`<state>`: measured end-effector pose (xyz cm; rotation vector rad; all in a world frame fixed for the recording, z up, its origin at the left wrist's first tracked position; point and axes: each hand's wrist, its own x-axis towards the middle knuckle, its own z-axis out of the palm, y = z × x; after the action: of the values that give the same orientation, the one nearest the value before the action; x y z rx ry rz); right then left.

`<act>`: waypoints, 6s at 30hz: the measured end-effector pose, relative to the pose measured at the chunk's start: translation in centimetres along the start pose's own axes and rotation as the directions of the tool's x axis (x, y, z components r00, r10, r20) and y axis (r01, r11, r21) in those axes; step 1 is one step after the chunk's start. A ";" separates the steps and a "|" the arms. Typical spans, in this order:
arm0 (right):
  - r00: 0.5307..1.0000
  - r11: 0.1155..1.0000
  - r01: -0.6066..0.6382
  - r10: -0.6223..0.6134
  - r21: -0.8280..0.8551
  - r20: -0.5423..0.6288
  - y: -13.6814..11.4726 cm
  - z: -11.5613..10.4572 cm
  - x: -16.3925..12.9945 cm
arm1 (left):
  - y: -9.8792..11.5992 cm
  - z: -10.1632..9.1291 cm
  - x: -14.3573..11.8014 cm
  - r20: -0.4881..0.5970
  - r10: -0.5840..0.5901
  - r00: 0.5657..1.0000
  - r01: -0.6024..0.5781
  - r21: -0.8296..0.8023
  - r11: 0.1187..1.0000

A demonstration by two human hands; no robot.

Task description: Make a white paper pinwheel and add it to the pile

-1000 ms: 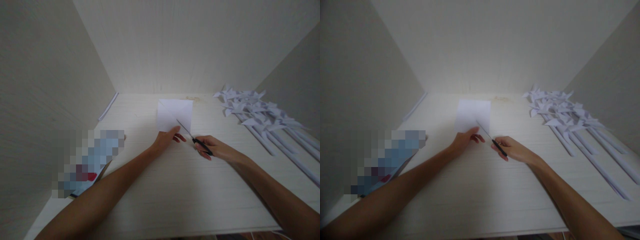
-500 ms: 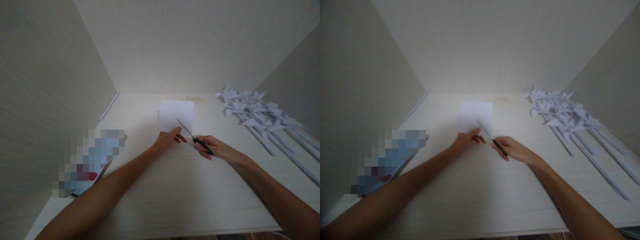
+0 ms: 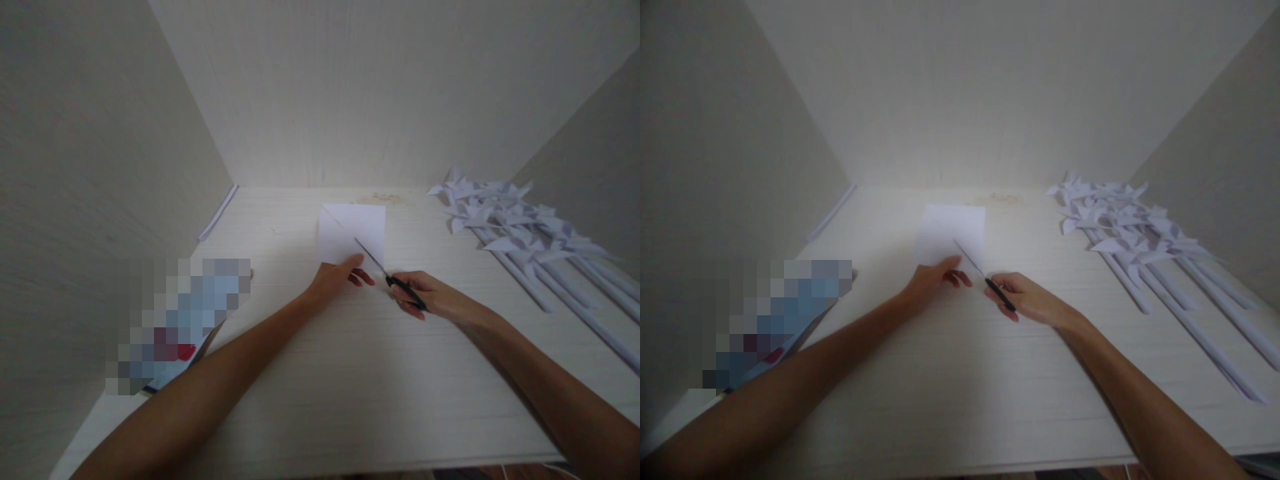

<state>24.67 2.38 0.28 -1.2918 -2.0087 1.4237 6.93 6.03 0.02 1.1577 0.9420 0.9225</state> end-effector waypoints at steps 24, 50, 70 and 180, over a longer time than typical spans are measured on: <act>1.000 1.000 0.003 -0.003 -0.005 -0.008 -0.1 0.0 0.0 | -0.4 -0.2 0.2 -0.005 -0.006 1.000 0.006 0.020 1.000; 0.832 0.937 0.119 0.086 0.329 -0.548 -0.1 1.6 1.4 | -0.7 -0.9 1.0 -0.230 0.139 0.963 -0.162 -0.085 0.983; 0.694 0.899 0.329 -0.023 0.289 -0.719 0.2 2.6 3.0 | 0.0 0.2 0.0 -0.031 0.029 0.999 -0.023 0.183 0.983; 0.992 0.997 -0.026 0.034 0.066 -0.124 -0.5 1.9 2.0 | -0.3 -1.4 1.5 -0.440 0.141 0.887 -0.235 -0.167 0.957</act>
<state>22.04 2.91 -0.52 -1.3544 -1.8546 1.3732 6.13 7.78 -0.68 0.8848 1.0538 1.4423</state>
